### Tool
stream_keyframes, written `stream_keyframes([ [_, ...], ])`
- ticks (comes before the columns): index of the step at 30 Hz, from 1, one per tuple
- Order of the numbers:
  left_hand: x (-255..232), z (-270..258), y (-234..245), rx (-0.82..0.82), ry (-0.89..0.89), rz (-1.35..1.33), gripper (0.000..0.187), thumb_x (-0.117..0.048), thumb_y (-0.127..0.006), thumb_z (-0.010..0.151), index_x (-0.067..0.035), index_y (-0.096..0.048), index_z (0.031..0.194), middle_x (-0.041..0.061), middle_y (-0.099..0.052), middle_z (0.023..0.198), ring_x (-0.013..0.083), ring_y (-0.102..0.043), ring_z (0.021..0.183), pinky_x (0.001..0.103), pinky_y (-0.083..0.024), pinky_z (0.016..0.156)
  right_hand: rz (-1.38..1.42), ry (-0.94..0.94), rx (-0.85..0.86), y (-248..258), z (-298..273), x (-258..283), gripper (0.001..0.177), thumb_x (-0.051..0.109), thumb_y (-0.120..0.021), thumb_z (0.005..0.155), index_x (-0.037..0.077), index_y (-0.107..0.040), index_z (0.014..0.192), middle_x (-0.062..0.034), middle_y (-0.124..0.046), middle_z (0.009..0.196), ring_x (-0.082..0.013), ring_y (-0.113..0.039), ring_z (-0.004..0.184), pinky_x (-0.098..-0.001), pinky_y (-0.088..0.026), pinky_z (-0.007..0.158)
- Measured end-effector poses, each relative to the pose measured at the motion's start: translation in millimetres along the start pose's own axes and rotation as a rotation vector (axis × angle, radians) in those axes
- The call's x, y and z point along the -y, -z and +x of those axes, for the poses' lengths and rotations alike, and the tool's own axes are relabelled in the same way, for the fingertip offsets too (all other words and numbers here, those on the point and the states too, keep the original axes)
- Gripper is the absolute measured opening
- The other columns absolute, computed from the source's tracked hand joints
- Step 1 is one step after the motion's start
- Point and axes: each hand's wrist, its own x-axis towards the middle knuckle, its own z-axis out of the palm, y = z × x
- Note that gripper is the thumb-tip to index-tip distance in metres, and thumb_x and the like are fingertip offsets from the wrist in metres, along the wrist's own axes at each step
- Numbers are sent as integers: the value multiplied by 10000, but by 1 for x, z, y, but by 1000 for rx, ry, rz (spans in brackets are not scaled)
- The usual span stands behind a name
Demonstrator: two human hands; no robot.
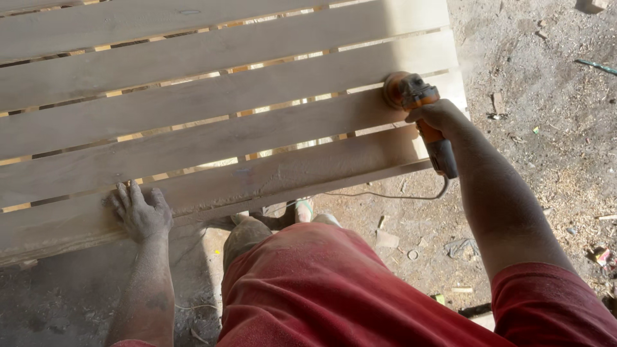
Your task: The person uses an electric orbital sander to smooth the surface of a wooden pallet. They move the sander across the slats and edges, occasionally adjusting the power cord with their left hand.
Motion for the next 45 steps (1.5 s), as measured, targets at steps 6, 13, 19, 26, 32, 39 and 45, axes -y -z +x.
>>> stream_keyframes([
  [6,-4,7,-8,-8,22,23,719,-514,-406,1032,-129,-292,1628,146,-138,1730,370,-82,1585,648,-147,1224,271,-183,-105,70,33,-31,707,271,-810,841,76,-460,1423,-106,-688,1047,-279,-696,920,-487,-580,931],
  [13,-1,8,-20,-41,19,79,744,-560,-385,1010,-151,-283,1622,139,-149,1719,363,-107,1575,661,-192,1199,157,9,6,10,1,0,581,169,-782,848,68,-531,1362,-126,-660,1023,-275,-663,917,-474,-587,865],
  [19,3,7,-29,-158,-72,33,691,-551,-408,1053,-113,-388,1587,170,-228,1689,407,-208,1538,646,-238,1192,-105,170,104,-111,-61,59,467,147,-809,804,48,-629,1224,-168,-704,1052,-298,-692,921,-454,-586,835],
  [26,8,-4,-49,-524,-262,-279,381,-433,-536,1064,-109,-650,1228,152,-590,1369,349,-614,1182,522,-474,1013,-416,480,190,-268,-115,142,566,237,-890,690,112,-711,1212,-130,-743,1039,-256,-696,940,-405,-567,847],
  [32,15,-8,-42,-237,-167,-802,296,-408,-624,1007,-116,-656,978,65,-723,975,197,-707,927,406,-578,869,-467,635,287,-407,-200,221,481,215,-892,734,-9,-735,1130,-146,-744,991,-252,-697,860,-402,-577,768],
  [39,23,-103,-34,378,-299,-1373,532,-386,-615,999,-54,-521,1403,123,-667,1158,238,-638,1033,466,-557,919,413,543,742,-453,-292,221,544,50,-750,742,-3,-585,1258,-115,-666,892,-263,-682,799,-441,-598,746],
  [45,59,-138,-61,260,-241,-830,300,-322,-668,976,-56,-693,838,93,-673,684,215,-607,572,402,-528,553,691,586,734,-367,-264,211,539,38,-690,719,-11,-537,1234,-123,-646,928,-266,-668,855,-464,-591,808],
])
